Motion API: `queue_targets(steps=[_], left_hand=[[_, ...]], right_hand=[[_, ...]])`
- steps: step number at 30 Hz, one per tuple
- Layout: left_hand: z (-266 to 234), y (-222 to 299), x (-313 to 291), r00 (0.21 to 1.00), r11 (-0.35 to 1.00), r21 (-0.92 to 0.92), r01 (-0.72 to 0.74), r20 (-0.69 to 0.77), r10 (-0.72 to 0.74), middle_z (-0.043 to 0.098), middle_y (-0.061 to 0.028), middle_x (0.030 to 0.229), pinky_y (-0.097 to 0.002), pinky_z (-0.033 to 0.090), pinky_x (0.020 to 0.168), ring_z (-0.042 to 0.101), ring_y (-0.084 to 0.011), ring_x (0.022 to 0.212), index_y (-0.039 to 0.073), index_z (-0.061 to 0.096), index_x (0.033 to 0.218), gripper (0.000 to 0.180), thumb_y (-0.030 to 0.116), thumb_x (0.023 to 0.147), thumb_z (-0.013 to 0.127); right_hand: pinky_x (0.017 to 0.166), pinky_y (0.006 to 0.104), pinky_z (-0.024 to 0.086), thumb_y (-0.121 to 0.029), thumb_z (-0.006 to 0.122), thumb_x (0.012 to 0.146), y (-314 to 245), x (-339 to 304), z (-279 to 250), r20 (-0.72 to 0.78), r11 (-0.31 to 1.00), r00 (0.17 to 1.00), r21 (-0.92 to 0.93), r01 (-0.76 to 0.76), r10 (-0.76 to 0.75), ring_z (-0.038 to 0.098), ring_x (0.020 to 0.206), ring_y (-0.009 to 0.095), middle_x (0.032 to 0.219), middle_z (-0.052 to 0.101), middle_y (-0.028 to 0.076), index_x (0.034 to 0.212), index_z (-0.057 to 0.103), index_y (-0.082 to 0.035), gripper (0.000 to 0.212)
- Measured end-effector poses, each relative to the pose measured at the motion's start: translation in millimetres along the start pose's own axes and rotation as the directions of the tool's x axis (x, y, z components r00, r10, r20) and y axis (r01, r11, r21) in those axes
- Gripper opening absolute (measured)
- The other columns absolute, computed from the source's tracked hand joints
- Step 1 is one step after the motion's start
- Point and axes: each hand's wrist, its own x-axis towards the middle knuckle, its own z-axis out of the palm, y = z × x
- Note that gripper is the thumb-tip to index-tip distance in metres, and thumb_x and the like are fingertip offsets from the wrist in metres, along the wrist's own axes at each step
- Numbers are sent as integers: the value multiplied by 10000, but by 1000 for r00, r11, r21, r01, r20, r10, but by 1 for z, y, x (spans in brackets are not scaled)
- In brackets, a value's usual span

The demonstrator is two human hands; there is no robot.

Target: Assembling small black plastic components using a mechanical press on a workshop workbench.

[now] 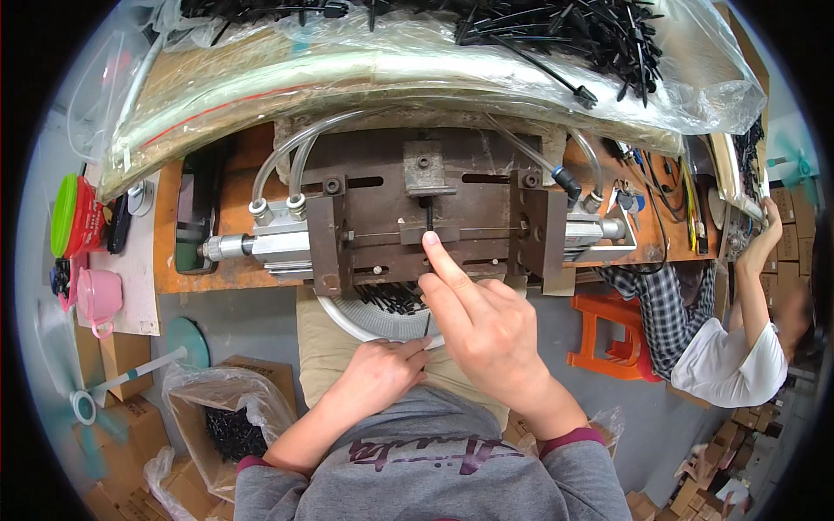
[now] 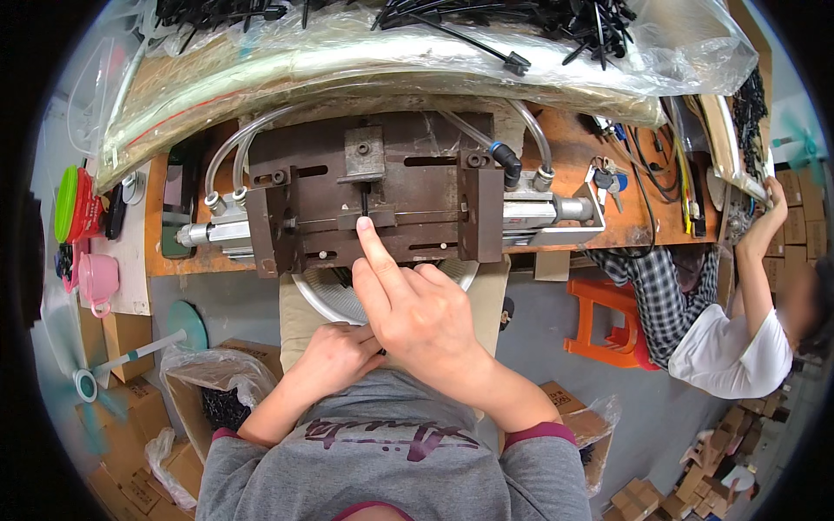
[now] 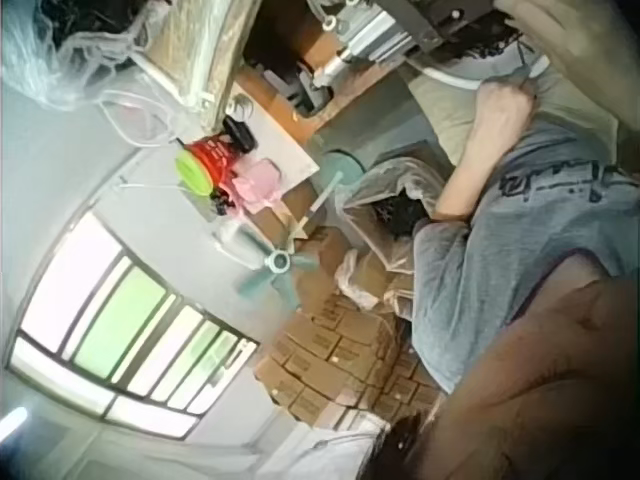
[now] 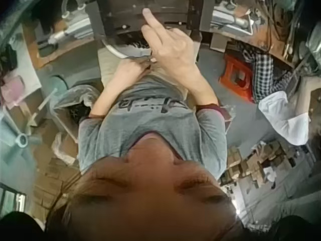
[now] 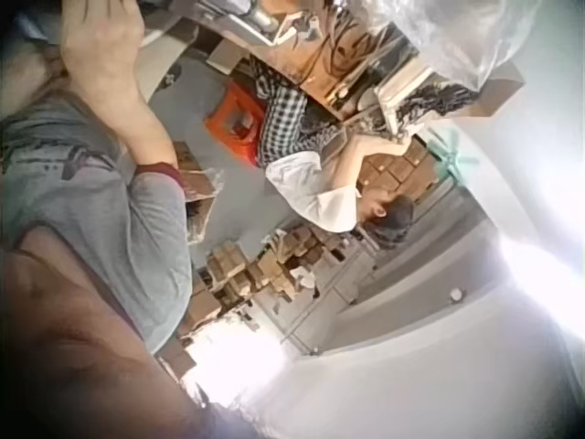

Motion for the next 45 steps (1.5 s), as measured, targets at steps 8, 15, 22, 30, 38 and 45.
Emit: queue_targets(steps=[8,15,22,30,38,45], left_hand=[[25,-27,0,996,997,53,64,-59,-61,673,-117,1172,-357,574,694,705,-249,795,48,660,1014,323,213,756,763],[29,-42,-16,957,985,84,148,-263,-121,684,-105,1157,-344,572,651,704,-253,743,66,658,1123,358,276,840,722],[31,-56,-73,937,952,123,280,-252,-243,713,-62,917,-355,557,638,694,-256,722,82,708,1023,228,200,829,734],[-6,-12,-55,872,991,137,9,-487,59,698,-41,847,-281,500,555,657,-166,643,98,708,924,171,106,772,786],[-123,92,-41,44,463,37,-886,-985,164,546,-35,967,-276,506,623,588,-160,736,97,617,1156,248,188,930,661],[-153,124,-10,27,316,-11,-949,-998,48,534,37,859,-218,498,624,537,-80,711,43,657,1042,112,50,941,608]], right_hand=[[508,249,450,-28,710,754,-9,8,-6,88,999,995,-10,-37,37,536,491,127,1252,672,147,923,661,-5,177],[513,277,469,-18,758,724,-2,1,2,5,997,999,57,-52,52,550,507,175,1244,675,144,924,649,-20,227],[605,298,508,-96,786,714,13,-15,-7,109,857,988,513,38,-109,665,692,184,1244,675,108,955,661,-39,277],[806,391,539,-154,758,747,19,-92,81,457,980,889,192,-50,-44,678,929,278,1196,658,158,973,666,-30,274],[787,382,486,-176,730,761,-2,-119,94,577,979,811,90,-185,100,644,903,254,954,640,96,1036,608,-23,337],[804,362,493,-181,718,808,-24,-105,84,443,931,896,333,-150,-14,651,900,239,976,654,85,1068,618,-32,316]])
